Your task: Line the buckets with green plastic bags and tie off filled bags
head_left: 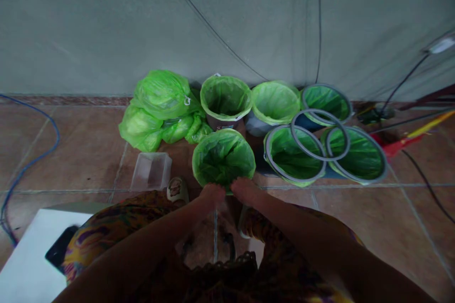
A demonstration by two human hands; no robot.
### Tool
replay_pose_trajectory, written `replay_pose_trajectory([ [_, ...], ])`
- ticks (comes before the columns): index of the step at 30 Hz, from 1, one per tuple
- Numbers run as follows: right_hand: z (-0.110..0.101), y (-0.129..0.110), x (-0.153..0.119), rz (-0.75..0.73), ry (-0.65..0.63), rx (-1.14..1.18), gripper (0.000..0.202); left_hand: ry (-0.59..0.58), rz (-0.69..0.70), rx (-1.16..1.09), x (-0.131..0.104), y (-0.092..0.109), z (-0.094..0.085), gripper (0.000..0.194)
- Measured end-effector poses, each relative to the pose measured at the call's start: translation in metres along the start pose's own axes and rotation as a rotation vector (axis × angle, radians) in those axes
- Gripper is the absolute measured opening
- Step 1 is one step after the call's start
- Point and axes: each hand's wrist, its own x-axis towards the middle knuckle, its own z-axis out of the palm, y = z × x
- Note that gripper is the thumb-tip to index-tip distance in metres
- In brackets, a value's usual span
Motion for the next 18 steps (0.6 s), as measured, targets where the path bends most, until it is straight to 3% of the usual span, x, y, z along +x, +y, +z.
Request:
replay_pose_trajectory([
  [5,0.0,-0.007,0.0,-0.061,0.01,0.031,0.026,0.073,-0.025,0.068,-0.002,-0.019,-0.003,0.022],
  [10,-0.016,-0.005,-0.002,-0.156,0.209,0.1,0.028,0.103,-0.071,0.174,-0.011,-0.052,-0.014,0.026],
  [13,-0.033,0.009,-0.003,-0.104,0.292,0.17,0.031,0.138,-0.059,0.172,-0.02,-0.067,-0.023,0.029],
  [15,-0.042,0.022,-0.004,-0.011,0.333,0.203,0.033,0.16,-0.025,0.154,-0.025,-0.066,-0.031,0.036],
  [18,-0.046,0.04,-0.004,0.088,0.34,0.225,0.037,0.164,0.037,0.098,-0.027,-0.047,-0.041,0.041],
])
